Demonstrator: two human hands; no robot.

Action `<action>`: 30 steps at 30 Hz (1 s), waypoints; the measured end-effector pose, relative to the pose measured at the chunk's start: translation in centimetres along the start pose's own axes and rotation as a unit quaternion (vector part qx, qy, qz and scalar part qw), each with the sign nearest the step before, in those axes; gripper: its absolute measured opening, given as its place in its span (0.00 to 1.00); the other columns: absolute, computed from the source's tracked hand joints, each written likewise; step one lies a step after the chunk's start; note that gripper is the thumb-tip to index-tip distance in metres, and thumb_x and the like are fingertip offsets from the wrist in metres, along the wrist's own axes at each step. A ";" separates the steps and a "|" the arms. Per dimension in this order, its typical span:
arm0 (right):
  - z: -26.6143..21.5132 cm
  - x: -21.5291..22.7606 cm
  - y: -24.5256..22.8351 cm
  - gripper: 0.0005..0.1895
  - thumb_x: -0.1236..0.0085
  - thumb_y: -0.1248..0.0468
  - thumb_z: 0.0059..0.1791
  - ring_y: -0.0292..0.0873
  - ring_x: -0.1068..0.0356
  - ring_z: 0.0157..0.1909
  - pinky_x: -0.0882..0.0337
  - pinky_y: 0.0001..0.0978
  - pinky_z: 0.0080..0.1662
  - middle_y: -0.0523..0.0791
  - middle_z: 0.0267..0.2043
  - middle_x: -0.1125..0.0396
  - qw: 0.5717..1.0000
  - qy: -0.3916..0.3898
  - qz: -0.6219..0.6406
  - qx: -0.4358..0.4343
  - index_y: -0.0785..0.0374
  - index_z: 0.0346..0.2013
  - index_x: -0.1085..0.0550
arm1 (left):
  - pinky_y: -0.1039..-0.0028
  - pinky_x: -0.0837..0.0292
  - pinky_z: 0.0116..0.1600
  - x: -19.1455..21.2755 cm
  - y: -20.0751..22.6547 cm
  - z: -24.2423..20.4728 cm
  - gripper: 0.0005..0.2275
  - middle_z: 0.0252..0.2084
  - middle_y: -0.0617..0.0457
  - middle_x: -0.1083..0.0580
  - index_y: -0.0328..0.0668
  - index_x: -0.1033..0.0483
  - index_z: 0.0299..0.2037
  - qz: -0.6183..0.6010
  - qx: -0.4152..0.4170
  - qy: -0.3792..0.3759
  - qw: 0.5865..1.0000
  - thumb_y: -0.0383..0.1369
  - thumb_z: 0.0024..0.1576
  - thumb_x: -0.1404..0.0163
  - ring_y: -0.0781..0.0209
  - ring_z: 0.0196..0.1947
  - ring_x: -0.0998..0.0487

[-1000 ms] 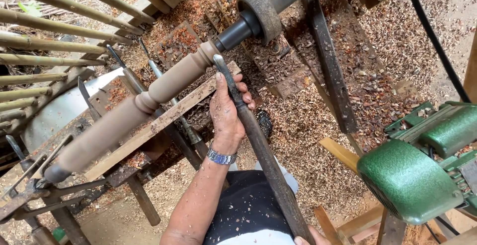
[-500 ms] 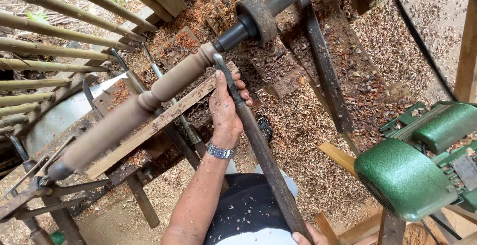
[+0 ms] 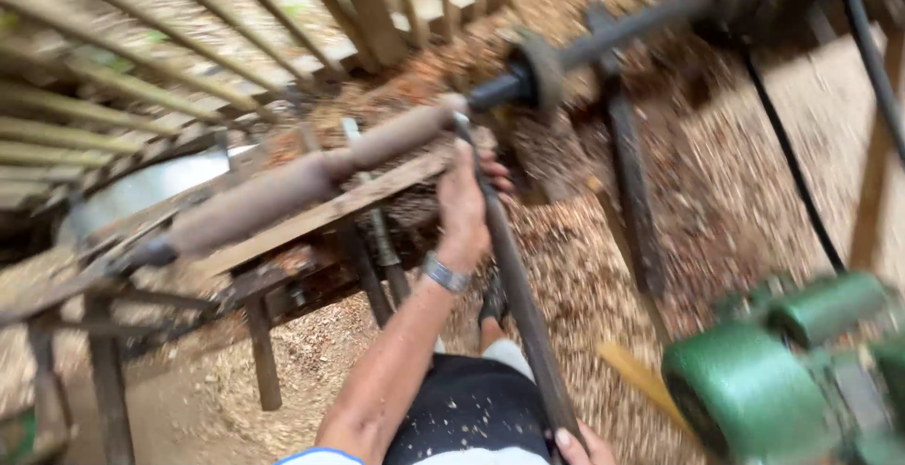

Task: The person operates a wood lathe to shape a cylindrical piece of wood mounted between centers. They use a long-handled chisel to carve grooves and contours into the spinning wood, creating a decorative spindle shape.

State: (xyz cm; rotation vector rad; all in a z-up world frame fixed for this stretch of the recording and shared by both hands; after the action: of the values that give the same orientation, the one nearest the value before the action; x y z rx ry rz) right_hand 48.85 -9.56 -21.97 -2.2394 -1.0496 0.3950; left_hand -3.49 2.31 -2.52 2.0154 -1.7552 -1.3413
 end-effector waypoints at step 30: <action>3.4 -36.5 -23.6 0.29 0.45 0.51 0.54 0.46 0.27 0.54 0.25 0.38 0.50 0.51 0.59 0.31 0.891 -0.277 -0.301 0.197 0.62 0.67 0.31 | 0.71 0.32 0.27 47.8 11.9 -3.4 0.15 0.36 0.46 0.28 0.32 0.30 0.57 0.283 -0.155 0.194 0.927 0.31 0.65 0.43 0.61 0.27 0.28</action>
State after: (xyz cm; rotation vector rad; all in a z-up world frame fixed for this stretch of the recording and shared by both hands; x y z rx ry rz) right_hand 10.14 -24.75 -8.96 -1.3613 -1.7040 0.9015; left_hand -13.74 -43.55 -17.57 1.3376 -1.6302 -0.8873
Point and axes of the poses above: each hand's wrist, its own z-axis towards the middle knuckle, its own x-axis out of the back of the hand, y = z × x, the point moved 6 cm from there along z, towards the middle knuckle
